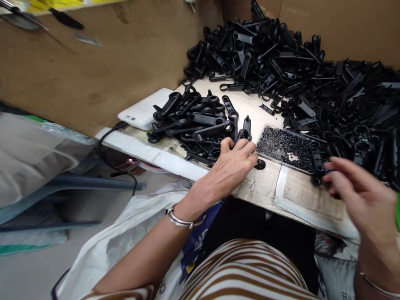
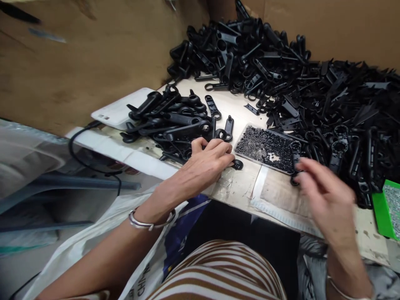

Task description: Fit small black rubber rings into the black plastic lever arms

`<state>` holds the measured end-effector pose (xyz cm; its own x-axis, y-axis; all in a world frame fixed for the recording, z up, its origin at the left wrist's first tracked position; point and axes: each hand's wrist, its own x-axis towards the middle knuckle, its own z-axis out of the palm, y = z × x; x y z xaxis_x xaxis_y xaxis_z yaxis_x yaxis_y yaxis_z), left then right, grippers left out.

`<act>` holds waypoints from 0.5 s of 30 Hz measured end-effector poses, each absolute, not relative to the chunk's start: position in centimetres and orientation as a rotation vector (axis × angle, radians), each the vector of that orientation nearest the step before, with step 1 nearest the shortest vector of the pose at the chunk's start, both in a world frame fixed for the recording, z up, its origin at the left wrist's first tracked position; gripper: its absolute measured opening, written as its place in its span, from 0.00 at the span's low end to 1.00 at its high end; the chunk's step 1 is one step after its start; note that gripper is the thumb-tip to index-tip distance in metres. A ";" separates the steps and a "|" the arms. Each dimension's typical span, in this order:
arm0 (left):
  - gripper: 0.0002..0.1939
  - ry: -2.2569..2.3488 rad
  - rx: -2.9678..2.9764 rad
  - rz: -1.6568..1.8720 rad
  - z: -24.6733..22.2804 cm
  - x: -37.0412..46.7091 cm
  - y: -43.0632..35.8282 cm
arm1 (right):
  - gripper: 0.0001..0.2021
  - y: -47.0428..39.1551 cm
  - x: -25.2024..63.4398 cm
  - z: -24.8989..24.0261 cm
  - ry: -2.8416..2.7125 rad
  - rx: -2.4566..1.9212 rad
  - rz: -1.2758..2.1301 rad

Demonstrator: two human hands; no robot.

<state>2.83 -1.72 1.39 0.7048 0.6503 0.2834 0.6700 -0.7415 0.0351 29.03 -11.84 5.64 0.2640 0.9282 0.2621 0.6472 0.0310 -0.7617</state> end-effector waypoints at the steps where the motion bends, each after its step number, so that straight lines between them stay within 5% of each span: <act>1: 0.11 -1.101 -2.856 -0.454 1.4 3.0 -1.8 | 0.16 -11.3 27.6 5.1 -1.569 -1.666 0.514; 5: 0.05 -1.020 -2.979 -0.611 1.7 4.0 -2.4 | 0.18 -9.7 23.5 2.8 -1.687 -1.546 0.680; 15: 0.09 -1.032 -3.212 -0.619 2.1 4.6 -3.9 | 0.21 -10.6 24.2 1.1 -1.104 -1.715 1.070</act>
<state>4.58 -3.86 2.08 0.7588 0.6032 0.2456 0.5006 -0.7814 0.3724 24.17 -10.60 1.10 0.2567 0.9409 -0.2208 0.2500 -0.2853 -0.9253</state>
